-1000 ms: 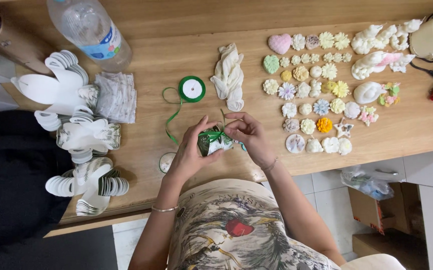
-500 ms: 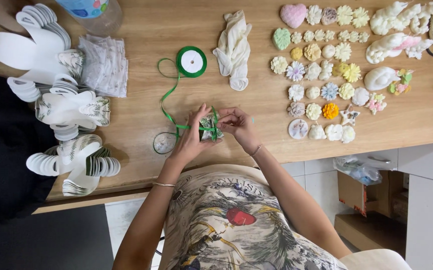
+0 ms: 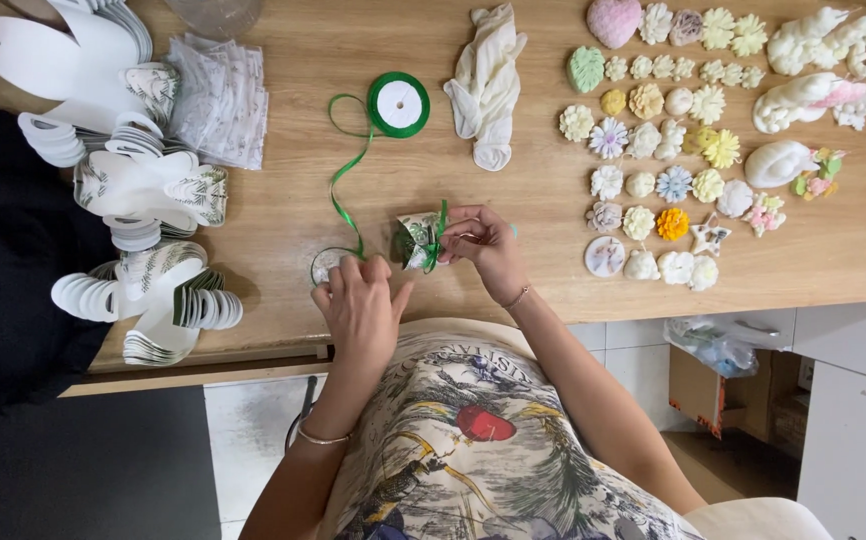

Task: Tie a ribbon on a decorative candle gift bag and prepare for further packaging.

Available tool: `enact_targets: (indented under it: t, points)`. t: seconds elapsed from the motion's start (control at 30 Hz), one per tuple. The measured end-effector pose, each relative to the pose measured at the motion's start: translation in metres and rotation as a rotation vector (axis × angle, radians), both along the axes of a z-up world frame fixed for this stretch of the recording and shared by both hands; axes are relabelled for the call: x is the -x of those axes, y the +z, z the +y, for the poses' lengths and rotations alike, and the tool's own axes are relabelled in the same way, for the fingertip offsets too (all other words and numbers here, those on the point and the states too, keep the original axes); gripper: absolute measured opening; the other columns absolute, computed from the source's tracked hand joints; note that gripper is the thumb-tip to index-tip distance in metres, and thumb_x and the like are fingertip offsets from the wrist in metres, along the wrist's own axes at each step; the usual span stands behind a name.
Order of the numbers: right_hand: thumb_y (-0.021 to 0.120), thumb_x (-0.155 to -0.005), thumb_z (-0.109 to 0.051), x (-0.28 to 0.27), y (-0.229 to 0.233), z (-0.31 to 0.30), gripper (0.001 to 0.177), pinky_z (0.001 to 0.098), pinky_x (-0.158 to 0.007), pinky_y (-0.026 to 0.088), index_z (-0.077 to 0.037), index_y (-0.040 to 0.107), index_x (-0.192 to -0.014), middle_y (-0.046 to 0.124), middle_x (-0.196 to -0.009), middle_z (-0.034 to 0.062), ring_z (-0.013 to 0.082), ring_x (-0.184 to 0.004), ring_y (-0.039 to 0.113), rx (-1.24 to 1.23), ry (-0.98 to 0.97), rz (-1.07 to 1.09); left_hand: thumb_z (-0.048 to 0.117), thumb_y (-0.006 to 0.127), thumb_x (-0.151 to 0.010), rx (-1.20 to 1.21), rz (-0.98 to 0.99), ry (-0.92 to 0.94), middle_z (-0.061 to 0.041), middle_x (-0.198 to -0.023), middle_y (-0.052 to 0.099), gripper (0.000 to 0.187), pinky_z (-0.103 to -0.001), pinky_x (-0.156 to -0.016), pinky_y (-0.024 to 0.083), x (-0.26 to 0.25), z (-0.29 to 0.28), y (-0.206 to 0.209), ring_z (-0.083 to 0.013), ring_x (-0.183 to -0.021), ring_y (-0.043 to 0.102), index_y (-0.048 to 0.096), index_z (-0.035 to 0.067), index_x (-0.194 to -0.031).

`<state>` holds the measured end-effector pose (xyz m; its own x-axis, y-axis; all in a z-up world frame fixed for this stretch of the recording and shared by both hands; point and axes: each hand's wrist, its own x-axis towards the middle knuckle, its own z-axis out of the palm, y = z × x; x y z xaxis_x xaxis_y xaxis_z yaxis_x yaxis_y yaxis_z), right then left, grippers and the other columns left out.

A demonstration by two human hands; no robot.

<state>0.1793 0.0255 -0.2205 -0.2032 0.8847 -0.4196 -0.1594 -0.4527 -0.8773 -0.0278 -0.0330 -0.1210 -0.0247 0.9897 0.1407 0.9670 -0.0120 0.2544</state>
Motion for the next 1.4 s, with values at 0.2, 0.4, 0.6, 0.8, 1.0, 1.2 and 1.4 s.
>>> enact_targets:
  t: [0.2, 0.4, 0.6, 0.8, 1.0, 1.2, 1.4]
  points:
    - [0.069, -0.092, 0.007, 0.001, -0.005, -0.006, 0.045, 0.0296, -0.070, 0.059, 0.003, 0.053, -0.134, 0.074, -0.100, 0.0119, 0.0187, -0.081, 0.073, -0.015, -0.007, 0.014, 0.040, 0.079, -0.093, 0.474, -0.892, 0.008, -0.013, -0.087, 0.074, 0.043, -0.033, -0.070, 0.059, -0.009, 0.005, -0.065, -0.0194, -0.080, 0.075, 0.068, -0.001, -0.099]
    - [0.071, -0.091, 0.007, 0.005, -0.001, -0.008, 0.047, 0.0302, -0.069, 0.058, 0.001, 0.052, -0.135, 0.075, -0.098, 0.0129, 0.0203, -0.078, 0.074, 0.024, -0.016, 0.001, 0.016, 0.076, -0.091, 0.503, -1.470, 0.170, -0.006, -0.090, 0.075, 0.018, -0.024, -0.068, 0.059, -0.001, 0.018, -0.110, -0.0108, -0.079, 0.072, 0.068, 0.002, -0.100]
    - [0.070, -0.091, 0.005, 0.004, -0.008, -0.011, 0.050, 0.0296, -0.069, 0.057, 0.000, 0.052, -0.137, 0.074, -0.099, 0.0120, 0.0200, -0.078, 0.074, 0.031, -0.046, 0.057, 0.005, 0.079, -0.089, 0.536, -1.856, 0.331, -0.005, -0.089, 0.072, 0.020, -0.022, -0.066, 0.052, 0.000, 0.014, -0.139, -0.0095, -0.076, 0.065, 0.060, 0.006, -0.095]
    - [0.072, -0.092, 0.004, 0.006, -0.013, -0.012, 0.048, 0.0307, -0.069, 0.057, 0.001, 0.052, -0.135, 0.075, -0.098, 0.0136, 0.0216, -0.077, 0.074, 0.070, -0.115, 0.108, 0.004, 0.078, -0.088, 0.539, -1.834, 0.292, -0.004, -0.089, 0.070, 0.027, -0.021, -0.063, 0.050, 0.004, 0.019, -0.127, -0.0081, -0.076, 0.064, 0.058, 0.008, -0.105]
    - [0.072, -0.092, 0.002, 0.002, -0.018, -0.012, 0.050, 0.0299, -0.069, 0.058, -0.001, 0.051, -0.137, 0.075, -0.099, 0.0132, 0.0234, -0.079, 0.075, 0.106, -0.100, 0.163, 0.009, 0.076, -0.092, 0.587, -1.744, 0.254, -0.003, -0.091, 0.071, 0.024, -0.020, -0.064, 0.047, 0.011, 0.019, -0.129, -0.0076, -0.076, 0.063, 0.067, 0.003, -0.114]
    - [0.072, -0.091, 0.002, 0.005, -0.016, -0.010, 0.049, 0.0340, -0.071, 0.062, 0.000, 0.050, -0.135, 0.074, -0.097, 0.0154, 0.0253, -0.080, 0.076, 0.096, -0.109, 0.158, 0.012, 0.072, -0.096, 0.543, -1.758, 0.267, -0.003, -0.093, 0.073, 0.019, -0.021, -0.071, 0.054, 0.012, 0.022, -0.118, -0.0080, -0.082, 0.068, 0.072, 0.001, -0.112]
    - [0.073, -0.092, 0.003, 0.002, -0.015, -0.010, 0.046, 0.0339, -0.071, 0.061, 0.004, 0.053, -0.133, 0.074, -0.095, 0.0165, 0.0272, -0.082, 0.077, 0.073, -0.056, 0.087, 0.011, 0.070, -0.100, 0.340, -1.626, 0.104, -0.001, -0.100, 0.071, 0.015, -0.023, -0.082, 0.056, 0.009, 0.027, -0.118, -0.0067, -0.090, 0.066, 0.069, 0.002, -0.112]
